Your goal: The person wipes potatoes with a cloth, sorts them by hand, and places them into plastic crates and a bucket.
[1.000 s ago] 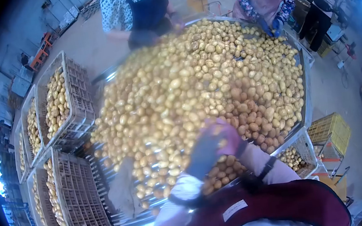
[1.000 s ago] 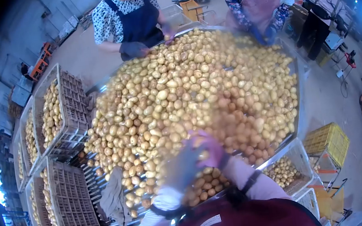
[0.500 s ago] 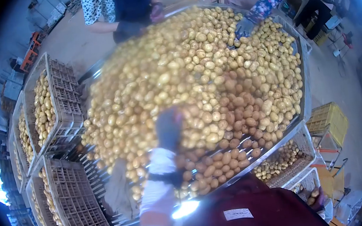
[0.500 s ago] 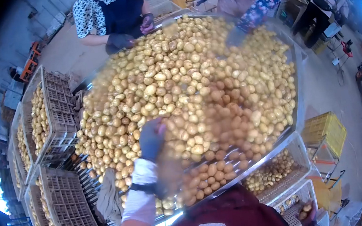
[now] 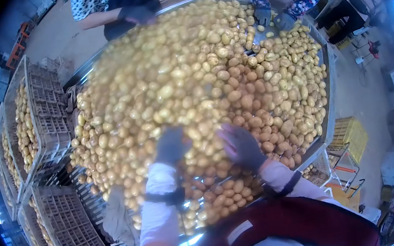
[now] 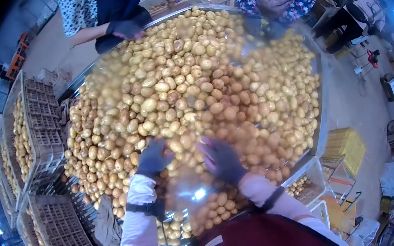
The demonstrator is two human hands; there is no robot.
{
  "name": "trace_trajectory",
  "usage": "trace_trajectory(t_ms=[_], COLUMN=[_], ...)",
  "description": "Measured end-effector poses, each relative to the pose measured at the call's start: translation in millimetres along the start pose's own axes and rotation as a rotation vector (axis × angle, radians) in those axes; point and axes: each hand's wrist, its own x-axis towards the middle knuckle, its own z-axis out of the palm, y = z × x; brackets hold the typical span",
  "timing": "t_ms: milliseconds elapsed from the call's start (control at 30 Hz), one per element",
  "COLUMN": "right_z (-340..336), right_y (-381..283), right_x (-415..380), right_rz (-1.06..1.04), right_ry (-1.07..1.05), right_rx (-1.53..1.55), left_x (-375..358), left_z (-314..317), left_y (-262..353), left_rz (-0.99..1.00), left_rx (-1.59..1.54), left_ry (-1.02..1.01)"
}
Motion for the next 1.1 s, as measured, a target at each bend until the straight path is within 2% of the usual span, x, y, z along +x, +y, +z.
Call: trace_trajectory(t_ms=[33, 67, 100, 167, 200, 267, 300, 367, 400, 500, 567, 633, 667, 767, 800, 900, 1000, 1067, 1100], right_z=[11, 16, 9, -15, -23, -34, -43, -67, -59, -26, -20, -12, -9, 5, 7, 12, 10, 9, 10], right_y=[9, 21, 33, 61, 79, 110, 103, 74, 65, 49, 46, 41, 40, 50, 52, 55, 57, 55, 48], right_x=[8, 13, 19, 19, 9, -12, -16, -23, -34, -49, -47, -48, -48, -48, -50, -53, -54, -58, -64], right_rz=[0.021, 0.038, 0.149, 0.375, 0.371, 0.363, 0.320, 0.232, 0.195, 0.089, 0.052, 0.027, 0.023, 0.103, 0.088, 0.044, 0.055, 0.115, 0.211], right_ry=[0.078, 0.150, 0.167, 0.199, 0.222, 0.278, 0.160, -0.070, -0.043, 0.043, 0.097, 0.006, -0.036, -0.190, -0.183, -0.204, -0.293, -0.328, -0.138], right_rx=[-0.040, -0.080, -0.096, -0.124, -0.131, -0.145, -0.144, -0.137, -0.135, -0.125, -0.109, -0.150, -0.178, -0.133, -0.146, -0.171, -0.185, -0.161, 0.065], left_x=[2, 3, 1, -4, -6, -11, -14, -21, -26, -43, -56, -66, -78, -90, -97, -108, -118, -123, -125], left_z=[0, 3, 5, 13, 16, 27, 31, 31, 30, 36, 44, 58, 59, 65, 60, 55, 53, 52, 48], left_y=[-3, -2, 1, -3, -5, -5, -3, 12, 20, 31, 37, 46, 63, 99, 112, 131, 140, 146, 152], left_rz=[-0.054, -0.094, -0.137, -0.024, 0.034, -0.048, -0.086, -0.158, -0.191, -0.146, -0.038, 0.041, -0.032, 0.018, -0.008, 0.215, 0.180, 0.199, 0.206], left_rx=[0.065, 0.072, 0.077, 0.107, 0.129, -0.117, -0.240, -0.232, -0.225, -0.345, -0.384, -0.473, -0.683, -0.725, -0.730, -0.688, -0.821, -0.785, -0.766], left_ry=[-0.087, -0.068, -0.052, 0.060, 0.118, 0.143, 0.155, 0.205, 0.231, 0.351, 0.443, 0.536, 0.463, 0.453, 0.401, 0.462, 0.414, 0.427, 0.435])
